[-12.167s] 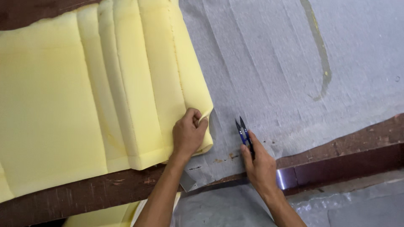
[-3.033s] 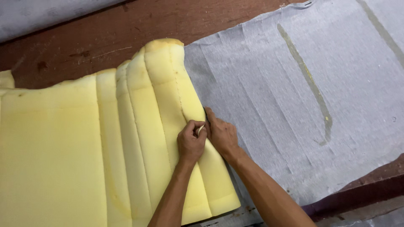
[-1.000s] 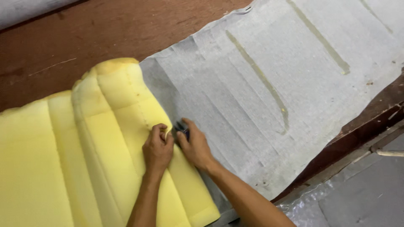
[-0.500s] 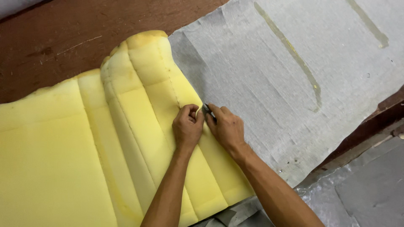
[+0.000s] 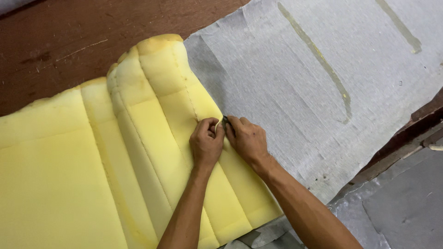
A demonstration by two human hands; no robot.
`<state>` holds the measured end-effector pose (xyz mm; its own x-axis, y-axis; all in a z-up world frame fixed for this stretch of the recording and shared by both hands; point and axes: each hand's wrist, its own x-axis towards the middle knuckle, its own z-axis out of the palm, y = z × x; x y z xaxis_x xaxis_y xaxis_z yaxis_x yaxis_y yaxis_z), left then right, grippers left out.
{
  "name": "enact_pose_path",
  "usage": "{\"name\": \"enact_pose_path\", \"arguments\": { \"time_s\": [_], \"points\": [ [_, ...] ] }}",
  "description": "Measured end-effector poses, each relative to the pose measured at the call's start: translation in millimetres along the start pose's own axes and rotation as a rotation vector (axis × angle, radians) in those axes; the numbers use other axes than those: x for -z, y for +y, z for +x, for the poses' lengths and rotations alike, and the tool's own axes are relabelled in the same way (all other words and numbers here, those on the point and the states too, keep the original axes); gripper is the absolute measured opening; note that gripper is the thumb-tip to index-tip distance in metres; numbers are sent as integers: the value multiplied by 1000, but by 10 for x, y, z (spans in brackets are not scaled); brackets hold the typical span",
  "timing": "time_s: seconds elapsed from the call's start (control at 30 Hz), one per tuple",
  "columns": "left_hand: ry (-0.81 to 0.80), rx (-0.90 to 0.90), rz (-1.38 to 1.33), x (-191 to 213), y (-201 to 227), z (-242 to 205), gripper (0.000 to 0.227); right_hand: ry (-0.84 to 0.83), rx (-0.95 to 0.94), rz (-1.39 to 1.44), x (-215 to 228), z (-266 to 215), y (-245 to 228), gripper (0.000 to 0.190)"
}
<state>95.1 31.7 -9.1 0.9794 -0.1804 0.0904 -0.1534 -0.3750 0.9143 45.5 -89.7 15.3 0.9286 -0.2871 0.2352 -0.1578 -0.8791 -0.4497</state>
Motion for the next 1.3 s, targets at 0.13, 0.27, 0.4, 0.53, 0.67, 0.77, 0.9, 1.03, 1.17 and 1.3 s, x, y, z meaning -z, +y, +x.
{"name": "enact_pose_path", "arguments": {
  "time_s": [0.13, 0.27, 0.4, 0.53, 0.67, 0.77, 0.9, 1.03, 1.17, 1.3],
  "points": [
    [38, 10, -45, 3, -29, -17, 12, 68, 34, 32, 20, -13, -6, 18],
    [37, 18, -76, 2, -29, -31, 12, 78, 2, 62, 64, -32, -50, 22],
    [39, 1, -104, 19, -48, -46, 12, 57, -3, 26, 47, 7, -72, 26],
    [37, -14, -108, 4, -51, -46, 11, 69, 35, 33, 18, 45, -48, 23],
    [25, -30, -122, 13, -66, -53, 11, 53, 51, 54, -27, 69, -24, 21],
    [38, -22, -103, 12, -65, -61, 9, 37, 40, 52, -8, 69, 4, 18],
    [29, -49, -99, 24, -73, -63, 9, 66, 18, 79, 52, 68, 14, 18],
    [35, -48, -120, 29, -76, -76, 9, 46, 28, 114, 86, 75, -24, 23],
    [38, -44, -120, 24, -77, -80, 9, 45, 55, 93, 69, 132, -33, 24],
    [39, -47, -101, 24, -76, -85, 9, 18, 72, 84, 34, 172, -10, 24]
  ]
}}
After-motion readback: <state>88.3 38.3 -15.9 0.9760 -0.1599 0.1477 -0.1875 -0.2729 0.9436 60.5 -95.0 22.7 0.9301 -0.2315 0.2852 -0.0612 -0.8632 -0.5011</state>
